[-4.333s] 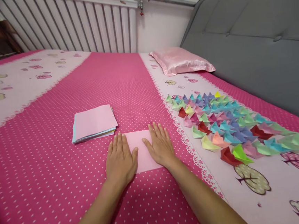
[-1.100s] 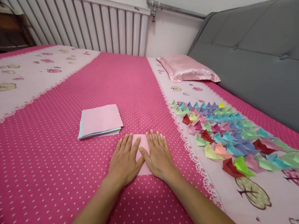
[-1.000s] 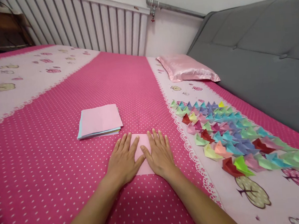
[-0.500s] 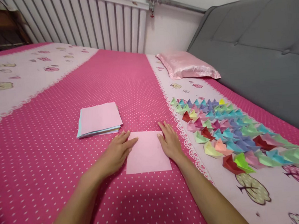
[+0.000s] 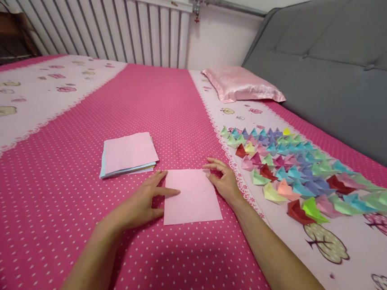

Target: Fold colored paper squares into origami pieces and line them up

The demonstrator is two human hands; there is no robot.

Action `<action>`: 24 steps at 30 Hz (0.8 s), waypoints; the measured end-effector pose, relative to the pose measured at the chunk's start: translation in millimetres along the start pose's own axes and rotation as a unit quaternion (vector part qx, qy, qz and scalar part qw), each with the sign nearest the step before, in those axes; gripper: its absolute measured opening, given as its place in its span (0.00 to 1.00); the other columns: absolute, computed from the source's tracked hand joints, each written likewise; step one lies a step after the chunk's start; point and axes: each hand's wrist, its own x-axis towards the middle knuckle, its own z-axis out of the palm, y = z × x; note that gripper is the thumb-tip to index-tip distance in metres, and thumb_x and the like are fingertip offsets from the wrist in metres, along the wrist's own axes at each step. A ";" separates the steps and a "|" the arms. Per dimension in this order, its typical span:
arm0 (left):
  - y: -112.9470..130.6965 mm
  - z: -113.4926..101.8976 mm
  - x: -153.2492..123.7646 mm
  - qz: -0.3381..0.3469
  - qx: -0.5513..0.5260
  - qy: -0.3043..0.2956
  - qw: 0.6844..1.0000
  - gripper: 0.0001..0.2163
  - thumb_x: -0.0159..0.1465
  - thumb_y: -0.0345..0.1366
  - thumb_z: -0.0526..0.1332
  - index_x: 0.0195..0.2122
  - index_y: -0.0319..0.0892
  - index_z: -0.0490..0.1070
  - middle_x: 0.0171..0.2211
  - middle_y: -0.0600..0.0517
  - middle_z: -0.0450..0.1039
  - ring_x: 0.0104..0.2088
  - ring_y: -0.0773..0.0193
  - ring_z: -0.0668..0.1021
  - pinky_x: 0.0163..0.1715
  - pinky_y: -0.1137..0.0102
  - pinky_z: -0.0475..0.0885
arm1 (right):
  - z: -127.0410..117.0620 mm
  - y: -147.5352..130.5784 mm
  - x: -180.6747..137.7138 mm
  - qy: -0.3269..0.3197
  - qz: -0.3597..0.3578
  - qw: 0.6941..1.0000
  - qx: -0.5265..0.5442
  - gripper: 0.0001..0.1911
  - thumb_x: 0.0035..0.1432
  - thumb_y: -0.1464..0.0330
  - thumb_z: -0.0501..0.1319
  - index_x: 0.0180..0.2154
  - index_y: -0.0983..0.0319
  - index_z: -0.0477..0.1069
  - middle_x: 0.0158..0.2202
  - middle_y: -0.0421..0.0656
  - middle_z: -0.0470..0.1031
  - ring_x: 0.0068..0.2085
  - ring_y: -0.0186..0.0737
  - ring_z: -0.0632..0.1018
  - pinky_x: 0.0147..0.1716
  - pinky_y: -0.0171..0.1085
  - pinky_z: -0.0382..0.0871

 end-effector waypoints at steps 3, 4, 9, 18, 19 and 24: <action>1.1 1.8 1.4 -0.005 0.018 0.016 1.000 0.19 0.55 0.35 0.61 0.48 0.54 0.71 0.64 0.52 0.48 0.63 0.53 0.52 0.60 0.57 0.53 | -1.3 -0.9 -0.1 -0.010 0.002 1.000 -0.008 0.10 0.48 0.68 0.63 0.36 0.60 0.75 0.51 0.47 0.70 0.53 0.45 0.70 0.56 0.49 0.56; 1.4 2.4 2.2 -0.001 0.021 0.020 1.000 0.18 0.55 0.35 0.61 0.47 0.54 0.72 0.64 0.52 0.49 0.63 0.53 0.53 0.59 0.57 0.53 | -1.5 -1.3 -0.2 -0.014 0.004 1.000 -0.012 0.10 0.48 0.67 0.63 0.36 0.60 0.75 0.51 0.47 0.70 0.53 0.45 0.70 0.56 0.49 0.56; 0.8 6.4 6.9 0.008 0.023 0.065 0.998 0.13 0.56 0.34 0.60 0.43 0.51 0.75 0.62 0.52 0.54 0.62 0.54 0.56 0.58 0.59 0.56 | -1.4 -1.9 -0.2 -0.025 0.009 0.999 -0.024 0.11 0.47 0.66 0.64 0.36 0.60 0.75 0.51 0.47 0.69 0.52 0.46 0.70 0.55 0.49 0.57; 3.9 8.5 12.6 -0.043 -0.002 0.120 0.992 0.16 0.61 0.42 0.54 0.25 0.41 0.77 0.56 0.46 0.64 0.54 0.56 0.68 0.53 0.63 0.64 | -2.0 -0.1 2.3 -0.024 0.005 1.000 -0.013 0.12 0.46 0.66 0.65 0.35 0.62 0.75 0.49 0.49 0.71 0.50 0.46 0.72 0.54 0.48 0.58; 4.8 9.4 13.6 -0.051 0.002 0.133 0.990 0.16 0.61 0.41 0.54 0.23 0.41 0.76 0.55 0.46 0.65 0.53 0.55 0.69 0.52 0.63 0.66 | -1.7 -0.6 1.8 -0.021 0.009 1.000 -0.004 0.12 0.46 0.65 0.65 0.36 0.61 0.75 0.49 0.49 0.71 0.50 0.46 0.72 0.54 0.48 0.58; 11.8 19.9 19.8 -0.103 0.028 0.199 0.974 0.10 0.59 0.35 0.56 0.23 0.39 0.71 0.47 0.43 0.69 0.49 0.55 0.71 0.49 0.63 0.67 | 1.3 2.2 0.7 0.002 0.039 0.998 0.044 0.12 0.46 0.65 0.64 0.35 0.61 0.75 0.49 0.48 0.72 0.51 0.48 0.71 0.52 0.49 0.61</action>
